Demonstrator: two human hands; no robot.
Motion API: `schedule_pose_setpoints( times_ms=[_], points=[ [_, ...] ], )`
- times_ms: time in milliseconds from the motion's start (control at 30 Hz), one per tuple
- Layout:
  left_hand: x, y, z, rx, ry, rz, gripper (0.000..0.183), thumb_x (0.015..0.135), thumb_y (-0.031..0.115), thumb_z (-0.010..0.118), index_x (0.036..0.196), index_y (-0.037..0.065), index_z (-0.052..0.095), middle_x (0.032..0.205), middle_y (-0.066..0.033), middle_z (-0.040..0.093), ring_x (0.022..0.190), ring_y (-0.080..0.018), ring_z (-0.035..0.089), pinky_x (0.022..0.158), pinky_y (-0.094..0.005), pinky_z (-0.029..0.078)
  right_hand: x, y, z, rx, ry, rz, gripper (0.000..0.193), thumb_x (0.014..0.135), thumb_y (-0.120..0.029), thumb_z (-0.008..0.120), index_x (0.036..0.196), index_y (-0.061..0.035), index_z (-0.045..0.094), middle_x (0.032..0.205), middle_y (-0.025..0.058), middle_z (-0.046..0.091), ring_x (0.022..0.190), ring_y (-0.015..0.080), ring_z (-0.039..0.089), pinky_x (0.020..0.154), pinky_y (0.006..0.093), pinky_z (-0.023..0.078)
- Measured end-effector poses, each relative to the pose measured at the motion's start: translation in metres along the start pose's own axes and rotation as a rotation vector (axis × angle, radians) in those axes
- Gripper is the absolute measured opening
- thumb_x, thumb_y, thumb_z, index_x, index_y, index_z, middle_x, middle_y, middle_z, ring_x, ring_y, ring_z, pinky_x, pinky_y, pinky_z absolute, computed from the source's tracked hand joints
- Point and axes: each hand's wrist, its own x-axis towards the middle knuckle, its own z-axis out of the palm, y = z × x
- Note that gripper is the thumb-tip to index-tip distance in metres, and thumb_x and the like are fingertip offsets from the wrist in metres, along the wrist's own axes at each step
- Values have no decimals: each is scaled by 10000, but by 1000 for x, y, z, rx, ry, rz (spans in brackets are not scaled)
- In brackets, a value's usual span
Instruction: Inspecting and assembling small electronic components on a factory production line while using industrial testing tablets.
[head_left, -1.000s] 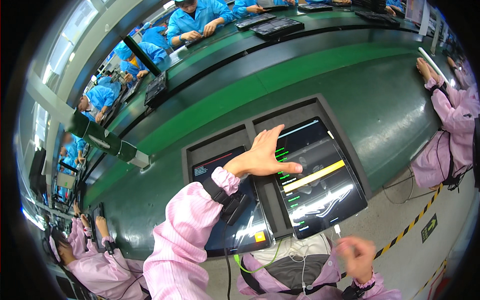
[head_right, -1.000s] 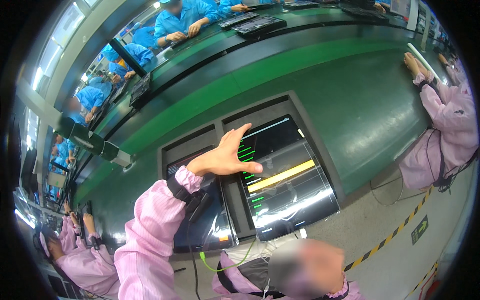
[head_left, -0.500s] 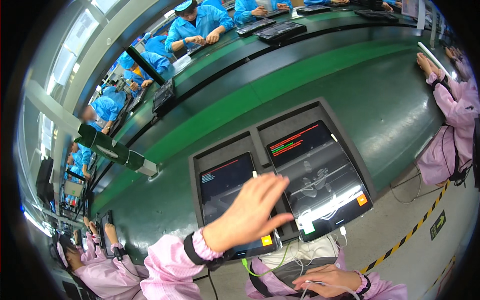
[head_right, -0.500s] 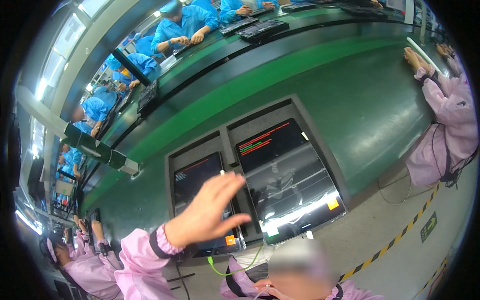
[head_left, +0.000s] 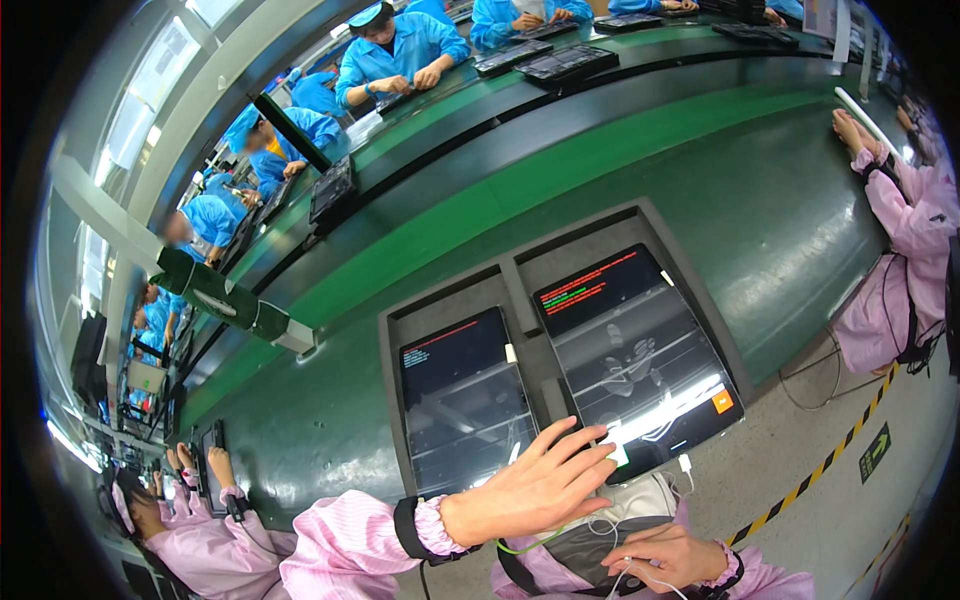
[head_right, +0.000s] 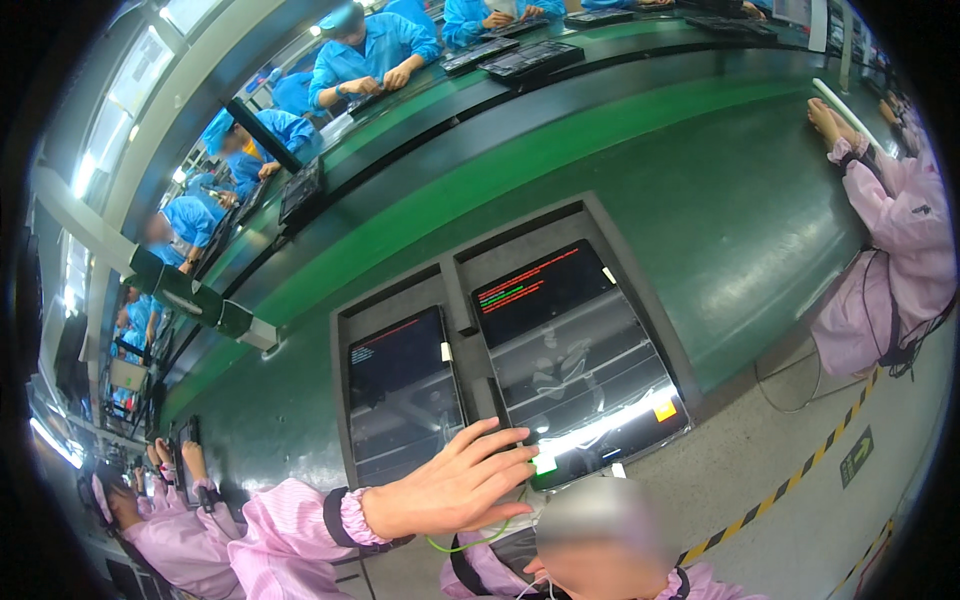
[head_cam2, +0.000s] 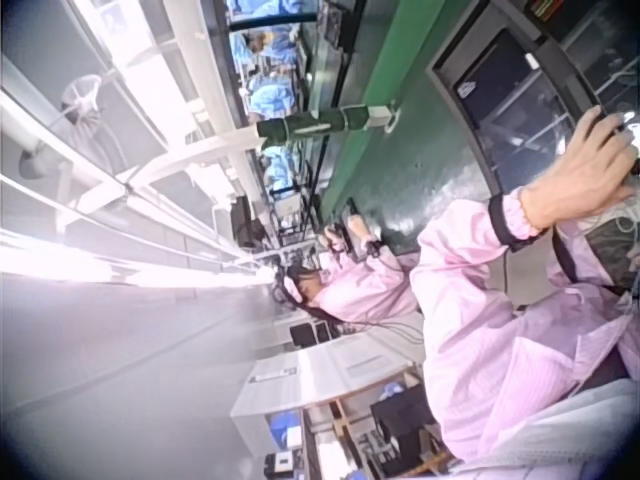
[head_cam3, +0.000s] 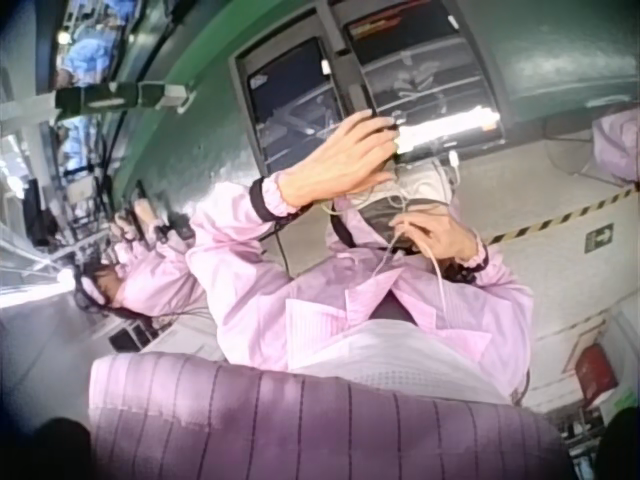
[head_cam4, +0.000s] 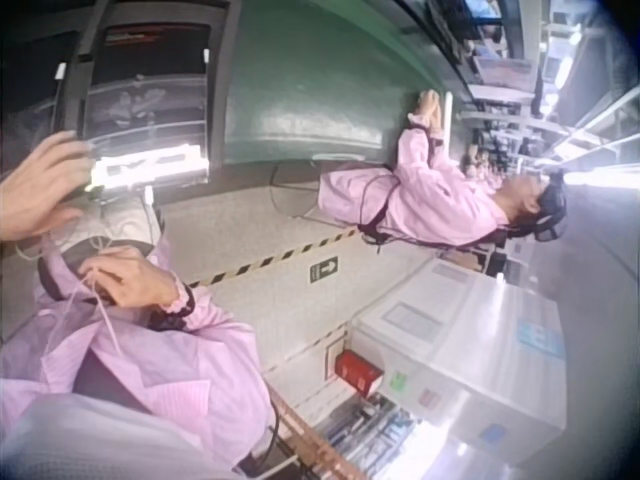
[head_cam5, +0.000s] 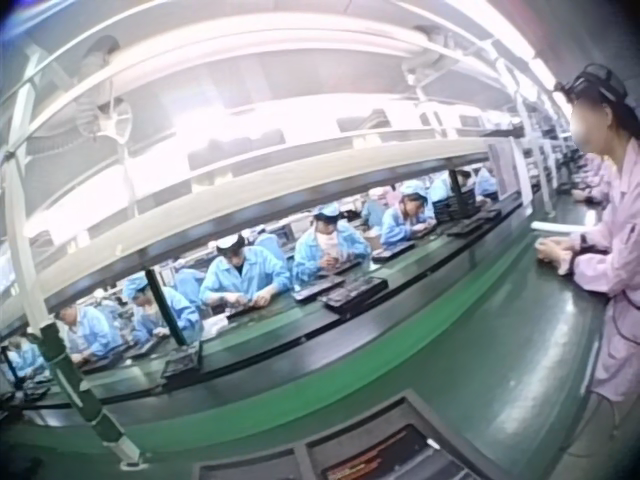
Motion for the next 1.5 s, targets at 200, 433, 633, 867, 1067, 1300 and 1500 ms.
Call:
schedule_pose_setpoints(
  times_ms=[200, 433, 633, 867, 1067, 1300, 1500],
  points=[
    [10, 3, 5, 14, 3, 29, 419, 756, 267, 680, 1034, -1, 518, 1113, -131, 537, 1124, -298, 468, 953, -462, 358, -5, 5, -5, -36, -13, 57, 168, 789, 30, 580, 953, 45, 612, 802, 136, 653, 673, 184, 647, 577, 247, 514],
    [10, 0, -4, 11, -40, 14, 464, 743, 294, 692, 1059, 1, 518, 1109, -136, 542, 1131, -294, 473, 967, -480, 334, 0, -15, -12, -118, 163, 106, 223, 751, 8, 615, 972, 37, 614, 841, 136, 661, 683, 178, 647, 663, 255, 508],
    [18, -20, -26, 24, 73, -90, 524, 710, 293, 726, 1071, -16, 505, 1085, -140, 546, 1072, -302, 503, 929, -435, 383, -30, 15, -26, -244, 467, -32, 174, 774, -11, 597, 938, 47, 593, 719, 110, 643, 609, 125, 608, 559, 218, 469],
    [17, -31, -15, 7, 8, -141, 573, 741, 313, 697, 1137, -22, 455, 1129, -171, 518, 1112, -326, 468, 950, -456, 359, -19, 17, -24, -50, 1083, 211, 98, 827, -7, 539, 886, 60, 578, 630, 73, 589, 546, 120, 586, 500, 218, 442],
    [20, -26, -17, 39, -21, -155, 560, 742, 317, 698, 1125, -19, 465, 1138, -199, 504, 1132, -335, 455, 974, -484, 332, -18, 27, -21, -155, 1122, 210, 95, 795, -11, 576, 869, 47, 588, 644, 85, 595, 544, 122, 574, 506, 229, 427],
    [12, -26, -22, 58, -4, -181, 572, 727, 319, 713, 1106, -34, 469, 1178, -224, 463, 1111, -369, 458, 939, -448, 376, -2, 23, -24, -405, 945, 172, 105, 744, -27, 631, 813, 44, 598, 640, 103, 613, 599, 165, 588, 570, 260, 440],
    [9, -27, -16, 72, -20, -204, 622, 727, 325, 710, 1147, -49, 446, 1180, -235, 448, 1109, -374, 456, 931, -417, 390, -1, 29, -18, -244, 948, 271, 95, 773, -43, 623, 781, 47, 592, 651, 114, 632, 589, 161, 608, 578, 250, 449]
  ],
)
